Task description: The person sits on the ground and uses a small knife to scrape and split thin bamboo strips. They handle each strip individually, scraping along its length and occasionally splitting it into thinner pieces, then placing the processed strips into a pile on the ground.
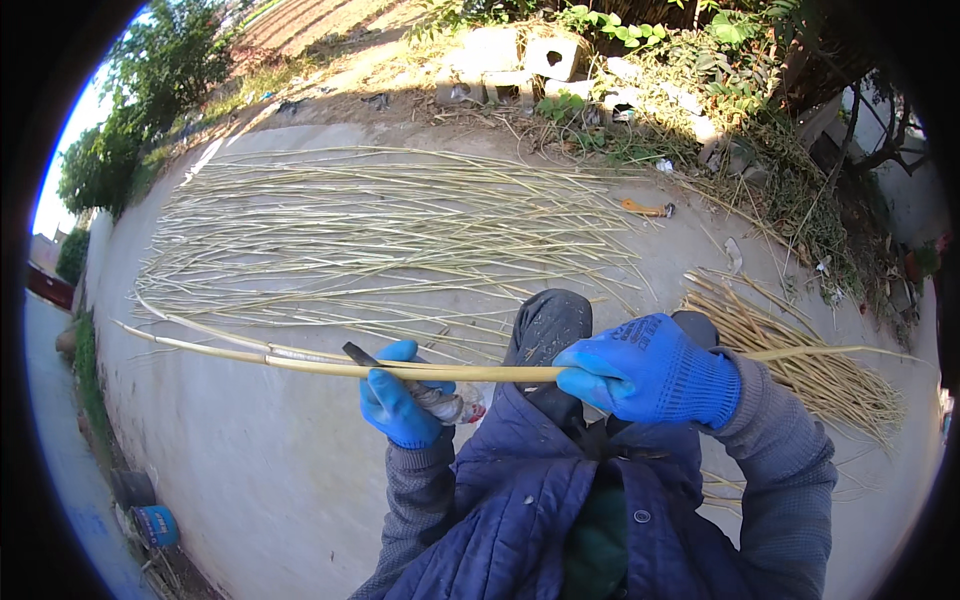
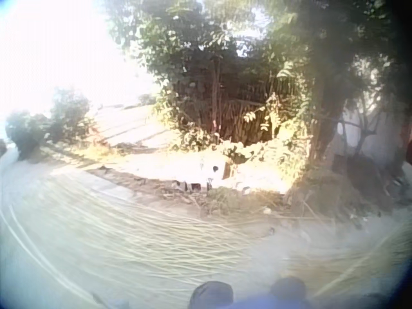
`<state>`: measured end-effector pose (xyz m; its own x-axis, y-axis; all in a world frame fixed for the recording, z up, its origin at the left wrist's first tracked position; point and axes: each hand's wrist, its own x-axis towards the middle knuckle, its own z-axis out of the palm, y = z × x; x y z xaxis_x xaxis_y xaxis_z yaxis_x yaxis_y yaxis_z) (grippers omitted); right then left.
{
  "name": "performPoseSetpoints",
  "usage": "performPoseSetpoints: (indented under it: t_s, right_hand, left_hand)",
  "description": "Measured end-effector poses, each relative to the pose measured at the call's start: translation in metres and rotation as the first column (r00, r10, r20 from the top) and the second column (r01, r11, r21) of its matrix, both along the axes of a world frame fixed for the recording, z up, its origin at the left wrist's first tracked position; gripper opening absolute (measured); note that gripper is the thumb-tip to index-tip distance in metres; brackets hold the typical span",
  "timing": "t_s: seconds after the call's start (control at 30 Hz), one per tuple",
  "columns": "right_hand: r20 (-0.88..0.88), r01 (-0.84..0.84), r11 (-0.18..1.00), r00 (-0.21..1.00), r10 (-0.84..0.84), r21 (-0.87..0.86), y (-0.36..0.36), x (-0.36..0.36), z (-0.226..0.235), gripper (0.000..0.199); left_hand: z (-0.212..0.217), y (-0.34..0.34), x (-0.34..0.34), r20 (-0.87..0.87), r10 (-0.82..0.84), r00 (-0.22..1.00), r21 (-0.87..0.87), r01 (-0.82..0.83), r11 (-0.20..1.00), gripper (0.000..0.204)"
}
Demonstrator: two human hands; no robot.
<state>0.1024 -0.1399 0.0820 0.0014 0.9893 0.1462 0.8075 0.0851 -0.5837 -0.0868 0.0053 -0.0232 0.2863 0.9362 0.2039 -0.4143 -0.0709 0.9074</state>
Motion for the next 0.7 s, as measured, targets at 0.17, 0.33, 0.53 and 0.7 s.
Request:
performPoseSetpoints:
  t_s: [0.17,0.33,0.53,0.7]
  right_hand:
    - [0.101,-0.077,0.995,0.992,0.069,0.070,0.035,-0.028,-0.015,0.022]
    - [0.107,-0.107,0.994,0.989,0.103,0.032,0.053,-0.033,-0.031,0.018]
    - [0.076,-0.133,0.989,0.989,0.128,0.062,0.066,-0.051,-0.031,0.019]
    - [0.198,-0.072,0.958,0.980,0.016,0.277,0.064,-0.033,-0.023,0.019]
  left_hand:
    - [-0.037,-0.005,-0.004,-0.179,0.073,0.981,0.305,-0.015,0.952,0.057]
    - [-0.067,-0.016,-0.027,0.033,-0.126,0.991,-0.210,0.130,0.969,0.054]
    - [-0.058,-0.010,-0.030,-0.172,-0.121,0.978,0.076,0.135,0.988,0.056]
    - [-0.035,0.029,-0.048,0.076,0.221,0.972,-0.199,-0.202,0.959,0.056]
